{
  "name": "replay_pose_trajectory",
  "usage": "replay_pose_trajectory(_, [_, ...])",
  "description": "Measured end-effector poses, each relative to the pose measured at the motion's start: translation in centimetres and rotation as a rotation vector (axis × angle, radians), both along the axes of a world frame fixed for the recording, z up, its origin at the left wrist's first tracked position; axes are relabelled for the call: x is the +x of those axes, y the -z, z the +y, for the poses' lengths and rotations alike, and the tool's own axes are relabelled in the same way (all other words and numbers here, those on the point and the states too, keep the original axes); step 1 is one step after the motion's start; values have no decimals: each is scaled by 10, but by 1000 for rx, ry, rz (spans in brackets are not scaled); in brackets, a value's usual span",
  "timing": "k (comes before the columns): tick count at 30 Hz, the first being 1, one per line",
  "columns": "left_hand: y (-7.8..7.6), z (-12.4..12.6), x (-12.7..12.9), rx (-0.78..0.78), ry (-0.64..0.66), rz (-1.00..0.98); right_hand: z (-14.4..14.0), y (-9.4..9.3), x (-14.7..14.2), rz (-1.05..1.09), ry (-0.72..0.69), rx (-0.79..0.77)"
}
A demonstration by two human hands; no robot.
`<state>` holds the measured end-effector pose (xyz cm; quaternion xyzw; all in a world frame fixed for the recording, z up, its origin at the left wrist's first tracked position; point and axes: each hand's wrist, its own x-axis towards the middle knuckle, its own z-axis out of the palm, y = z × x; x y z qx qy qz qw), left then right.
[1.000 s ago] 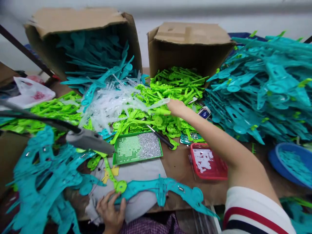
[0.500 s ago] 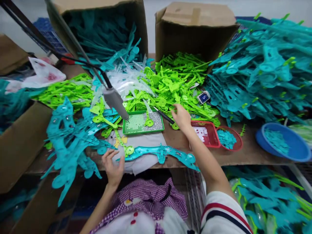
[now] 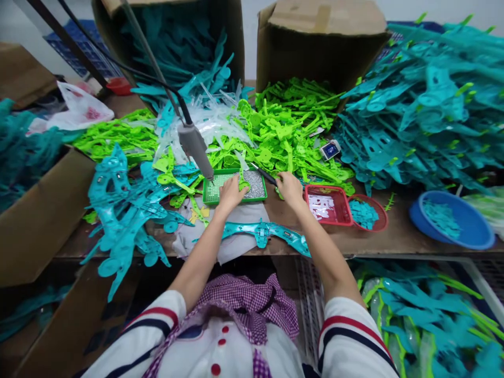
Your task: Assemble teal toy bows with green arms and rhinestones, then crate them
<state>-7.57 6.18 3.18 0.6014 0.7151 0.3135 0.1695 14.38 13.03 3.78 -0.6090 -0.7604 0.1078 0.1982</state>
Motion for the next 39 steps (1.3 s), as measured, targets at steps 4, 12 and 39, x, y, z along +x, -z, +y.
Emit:
replay_pose_trajectory(4, [5, 16, 5, -139, 118, 183, 14, -3, 4, 9, 32, -22])
replay_pose_trajectory(12, [5, 6, -12, -186, 163, 337, 45, -5, -15, -345, -61, -51])
replay_pose_trajectory(39, [4, -1, -19, -12, 200, 266, 41, -29, 80, 725, 61, -308])
